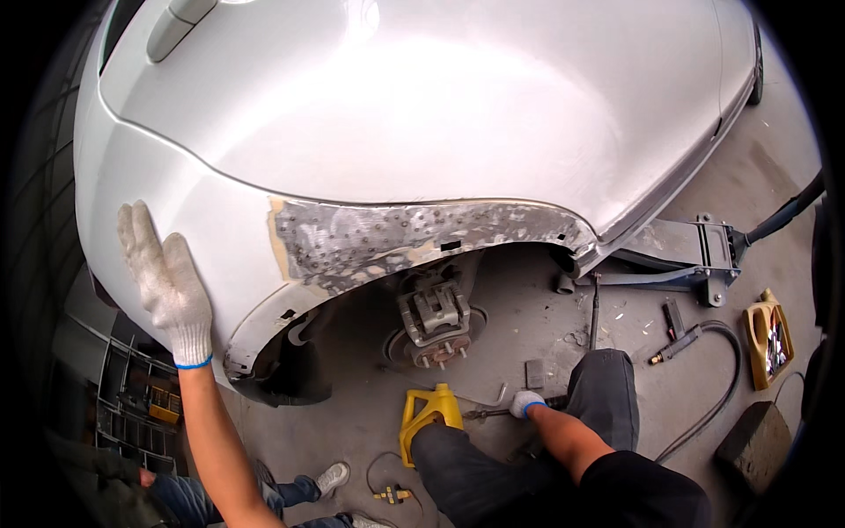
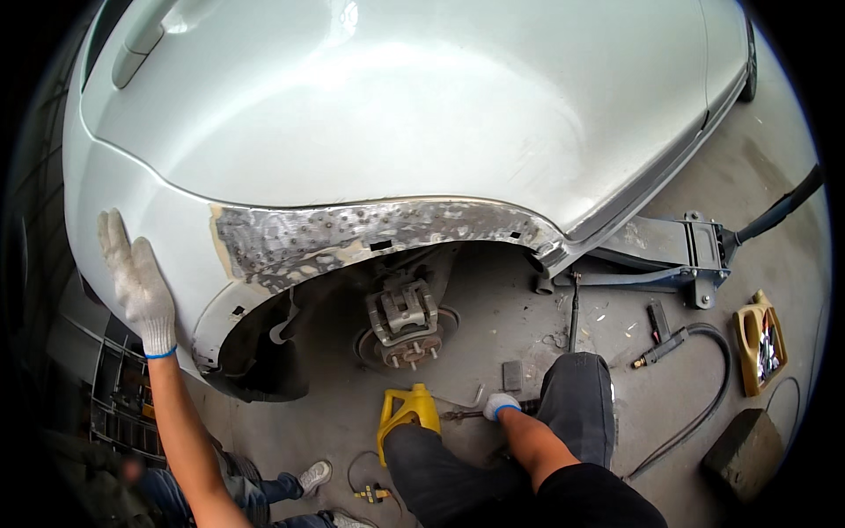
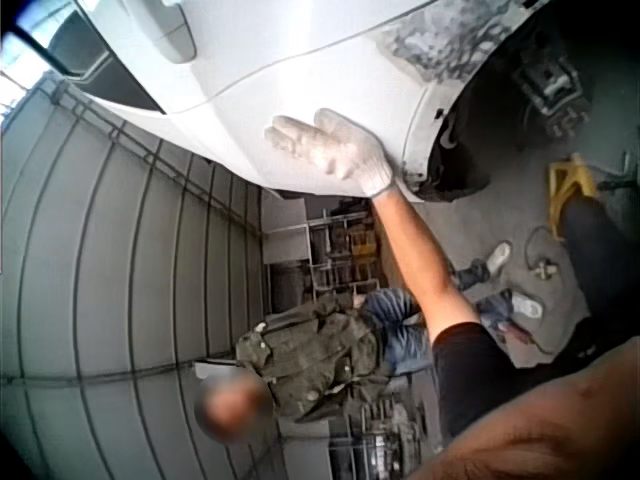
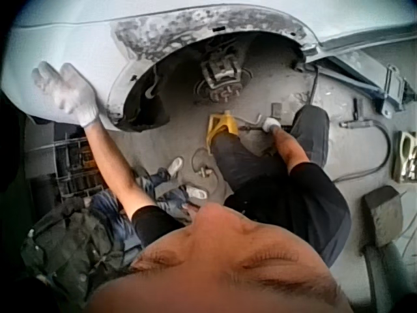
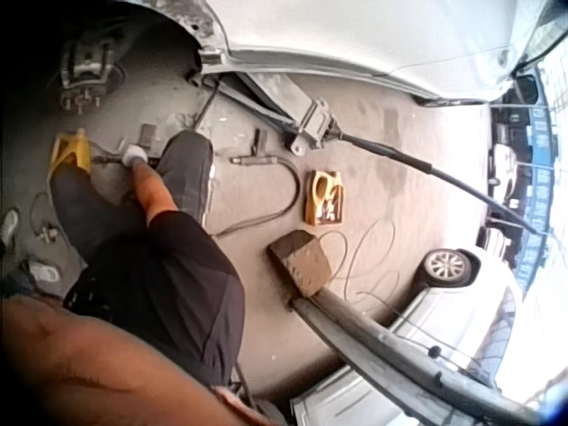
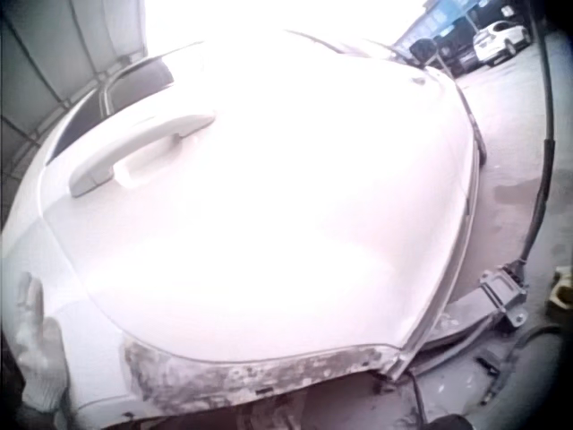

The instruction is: The person kneels beside a white car and uses a metal tool to scrape and smooth the damaged rear bumper area. They repeatedly rub the tool along the edge of the bumper and occasionally wipe the surface with their gloved hand.

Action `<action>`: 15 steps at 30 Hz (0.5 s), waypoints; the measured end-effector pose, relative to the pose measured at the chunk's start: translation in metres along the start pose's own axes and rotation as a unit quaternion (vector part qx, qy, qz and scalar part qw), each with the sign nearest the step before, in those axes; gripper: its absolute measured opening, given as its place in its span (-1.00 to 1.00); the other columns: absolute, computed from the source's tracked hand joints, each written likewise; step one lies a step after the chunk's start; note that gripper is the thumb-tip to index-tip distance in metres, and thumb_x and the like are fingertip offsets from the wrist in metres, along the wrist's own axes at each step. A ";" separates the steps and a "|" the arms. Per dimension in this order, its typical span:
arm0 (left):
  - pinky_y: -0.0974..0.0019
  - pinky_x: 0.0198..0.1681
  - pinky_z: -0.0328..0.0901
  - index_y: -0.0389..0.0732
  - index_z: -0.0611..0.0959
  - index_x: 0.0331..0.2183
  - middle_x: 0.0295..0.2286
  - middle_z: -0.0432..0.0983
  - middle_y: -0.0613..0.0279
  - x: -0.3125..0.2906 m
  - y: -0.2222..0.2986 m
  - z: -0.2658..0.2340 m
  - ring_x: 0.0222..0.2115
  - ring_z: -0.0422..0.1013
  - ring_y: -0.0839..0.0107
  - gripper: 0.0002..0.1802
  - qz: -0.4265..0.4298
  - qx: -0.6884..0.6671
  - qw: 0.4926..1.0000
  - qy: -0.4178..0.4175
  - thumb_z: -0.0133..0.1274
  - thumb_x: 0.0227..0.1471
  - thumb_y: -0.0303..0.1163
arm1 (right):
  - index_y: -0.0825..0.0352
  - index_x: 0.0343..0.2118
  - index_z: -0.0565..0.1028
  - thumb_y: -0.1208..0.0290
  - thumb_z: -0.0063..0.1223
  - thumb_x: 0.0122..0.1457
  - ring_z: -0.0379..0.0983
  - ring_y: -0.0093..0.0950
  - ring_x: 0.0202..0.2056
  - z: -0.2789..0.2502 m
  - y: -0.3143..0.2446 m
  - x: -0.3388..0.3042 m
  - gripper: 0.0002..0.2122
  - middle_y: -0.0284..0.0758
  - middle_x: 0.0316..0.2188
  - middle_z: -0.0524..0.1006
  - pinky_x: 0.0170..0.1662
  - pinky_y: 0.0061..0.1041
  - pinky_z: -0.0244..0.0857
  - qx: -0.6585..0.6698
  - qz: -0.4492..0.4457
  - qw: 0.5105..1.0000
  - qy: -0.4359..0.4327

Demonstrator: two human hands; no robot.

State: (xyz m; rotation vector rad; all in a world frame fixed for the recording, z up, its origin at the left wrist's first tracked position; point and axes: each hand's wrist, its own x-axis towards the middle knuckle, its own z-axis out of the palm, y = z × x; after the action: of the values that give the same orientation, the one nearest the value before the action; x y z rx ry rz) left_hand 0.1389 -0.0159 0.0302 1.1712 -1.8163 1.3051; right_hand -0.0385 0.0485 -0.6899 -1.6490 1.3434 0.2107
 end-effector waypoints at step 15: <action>0.11 0.34 -0.04 -0.30 0.36 0.22 0.25 0.17 -0.09 -0.003 0.002 0.003 0.31 0.04 0.07 -0.47 0.014 -0.007 1.000 0.015 -0.11 0.22 -0.51 | 0.30 -0.16 0.65 0.27 0.00 0.01 0.51 -0.12 0.01 -0.002 -0.006 -0.001 -0.63 -0.06 -0.05 0.57 0.05 -0.18 0.40 0.003 -0.014 1.000 0.010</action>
State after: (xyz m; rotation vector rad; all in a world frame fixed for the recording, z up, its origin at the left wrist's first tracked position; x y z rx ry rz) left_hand 0.1385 -0.0172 0.0258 1.1154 -1.8236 1.3173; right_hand -0.0343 0.0477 -0.6848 -1.6676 1.3325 0.1739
